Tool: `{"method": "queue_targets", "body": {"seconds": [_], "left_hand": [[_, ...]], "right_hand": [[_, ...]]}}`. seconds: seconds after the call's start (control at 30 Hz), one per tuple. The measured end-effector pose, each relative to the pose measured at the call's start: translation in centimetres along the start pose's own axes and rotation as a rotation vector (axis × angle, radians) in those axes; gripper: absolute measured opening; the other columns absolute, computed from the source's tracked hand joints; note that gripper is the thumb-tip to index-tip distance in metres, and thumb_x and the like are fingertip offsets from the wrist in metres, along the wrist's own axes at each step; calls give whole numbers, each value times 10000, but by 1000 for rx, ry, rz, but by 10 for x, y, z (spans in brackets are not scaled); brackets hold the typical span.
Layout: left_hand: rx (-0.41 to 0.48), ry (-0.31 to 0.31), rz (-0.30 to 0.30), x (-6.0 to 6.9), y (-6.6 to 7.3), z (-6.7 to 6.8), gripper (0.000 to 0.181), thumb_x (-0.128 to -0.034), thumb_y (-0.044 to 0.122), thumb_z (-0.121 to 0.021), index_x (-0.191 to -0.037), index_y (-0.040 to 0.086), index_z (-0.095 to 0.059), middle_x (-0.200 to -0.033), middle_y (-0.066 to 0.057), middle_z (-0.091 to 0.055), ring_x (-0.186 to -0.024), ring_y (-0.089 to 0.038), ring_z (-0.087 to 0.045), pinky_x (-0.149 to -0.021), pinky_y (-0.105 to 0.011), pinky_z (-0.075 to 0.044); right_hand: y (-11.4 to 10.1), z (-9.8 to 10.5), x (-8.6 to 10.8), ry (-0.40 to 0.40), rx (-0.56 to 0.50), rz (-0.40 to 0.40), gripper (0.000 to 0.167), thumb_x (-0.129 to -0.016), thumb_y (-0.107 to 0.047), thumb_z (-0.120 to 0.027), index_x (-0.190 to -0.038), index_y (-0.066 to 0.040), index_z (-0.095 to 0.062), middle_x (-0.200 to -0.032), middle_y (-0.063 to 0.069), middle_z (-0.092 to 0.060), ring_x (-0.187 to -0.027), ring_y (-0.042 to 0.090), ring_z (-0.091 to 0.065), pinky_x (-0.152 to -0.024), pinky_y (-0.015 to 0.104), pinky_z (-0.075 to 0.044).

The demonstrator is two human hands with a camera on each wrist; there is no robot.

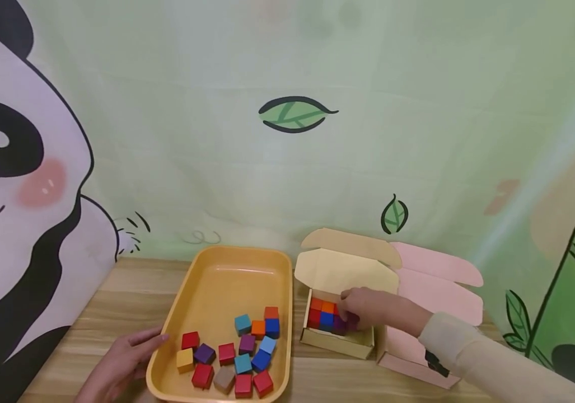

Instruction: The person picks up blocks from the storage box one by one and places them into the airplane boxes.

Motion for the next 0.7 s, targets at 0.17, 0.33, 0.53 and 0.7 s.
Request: {"method": "queue_targets", "body": {"seconds": [0.17, 0.33, 0.53, 0.7], "left_hand": [[-1, -7, -5, 1, 1, -1, 769, -937, 424, -729, -1480, -52, -464, -1391, -324, -548, -1015, -330, -718, -805, -490, -615], [2, -6, -1, 2, 1, 1, 753, -949, 409, -719, -1477, -61, -460, -1387, -326, -550, -1007, -330, -718, -805, -492, -614], [3, -2, -7, 3, 2, 2, 766, -932, 423, -733, -1473, -53, -472, -1384, -322, -554, -998, -324, -721, -806, -484, -615], [-2, 5, -15, 2, 5, 1, 722, -955, 379, -718, -1464, -70, -473, -1366, -327, -567, -983, -334, -725, -792, -480, -619]], "right_hand": [[4, -5, -2, -24, -31, -11, 251, -766, -89, -887, -893, -164, -683, -854, -48, -556, -762, 101, -504, -710, 210, -529], [3, -7, -5, -28, -34, 20, 246, -762, -88, -886, -853, -161, -669, -843, -47, -561, -757, 106, -506, -710, 217, -533], [1, -13, -10, 7, -19, 47, 305, -744, -96, -902, -820, -160, -614, -807, -66, -499, -718, 96, -475, -663, 203, -491], [4, -20, -12, -12, -13, 51, 325, -753, -114, -897, -833, -173, -588, -825, -81, -464, -722, 88, -470, -662, 186, -465]]}}
Point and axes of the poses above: each hand's wrist, its own x-axis away from the middle knuckle, its own z-axis out of the back of the hand, y = z × x, the point moved 8 cm from there along -x, towards the middle knuckle
